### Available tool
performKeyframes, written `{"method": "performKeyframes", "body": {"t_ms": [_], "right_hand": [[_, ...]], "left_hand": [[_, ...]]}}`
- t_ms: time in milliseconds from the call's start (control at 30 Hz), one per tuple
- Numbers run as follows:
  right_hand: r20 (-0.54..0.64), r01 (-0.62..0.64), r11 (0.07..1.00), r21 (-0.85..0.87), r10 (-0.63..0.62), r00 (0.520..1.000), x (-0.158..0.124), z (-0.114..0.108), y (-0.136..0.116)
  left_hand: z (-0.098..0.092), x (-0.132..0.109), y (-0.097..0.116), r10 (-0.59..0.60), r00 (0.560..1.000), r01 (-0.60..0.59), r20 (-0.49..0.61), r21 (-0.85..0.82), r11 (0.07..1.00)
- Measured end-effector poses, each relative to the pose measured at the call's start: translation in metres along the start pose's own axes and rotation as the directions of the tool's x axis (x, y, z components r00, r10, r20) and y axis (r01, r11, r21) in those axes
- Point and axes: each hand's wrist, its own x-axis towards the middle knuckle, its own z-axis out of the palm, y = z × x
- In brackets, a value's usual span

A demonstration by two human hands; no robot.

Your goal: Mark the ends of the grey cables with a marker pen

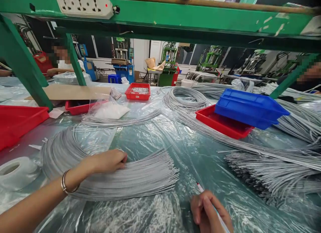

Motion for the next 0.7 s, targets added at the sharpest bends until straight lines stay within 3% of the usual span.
{"method": "performKeyframes", "body": {"t_ms": [167, 367, 500, 600, 700], "right_hand": [[0.014, -0.021, 1.0, 0.018, 0.021, 1.0, 0.002, -0.005, 0.001], [-0.106, 0.03, 0.996, 0.086, -0.021, 0.994, -0.006, 0.012, -0.006], [-0.107, 0.031, 0.999, 0.031, -0.027, 0.994, -0.006, 0.014, -0.006], [0.014, 0.026, 0.996, -0.084, -0.025, 1.0, -0.005, 0.022, -0.004], [0.322, 0.037, 0.998, -0.041, -0.022, 0.946, -0.006, 0.044, -0.003]], "left_hand": [[0.002, -0.007, -0.003, 0.003, 0.998, -0.006, -0.066, -0.054, 0.999], [-0.01, -0.007, -0.007, 0.027, 0.99, -0.045, -0.14, -0.122, 0.992], [-0.026, -0.021, 0.002, 0.002, 0.957, -0.038, -0.291, -0.12, 0.992], [-0.032, -0.039, 0.023, 0.037, 0.911, -0.074, -0.41, -0.074, 0.994], [-0.012, -0.054, 0.042, 0.158, 0.908, -0.193, -0.388, -0.053, 0.98]]}}
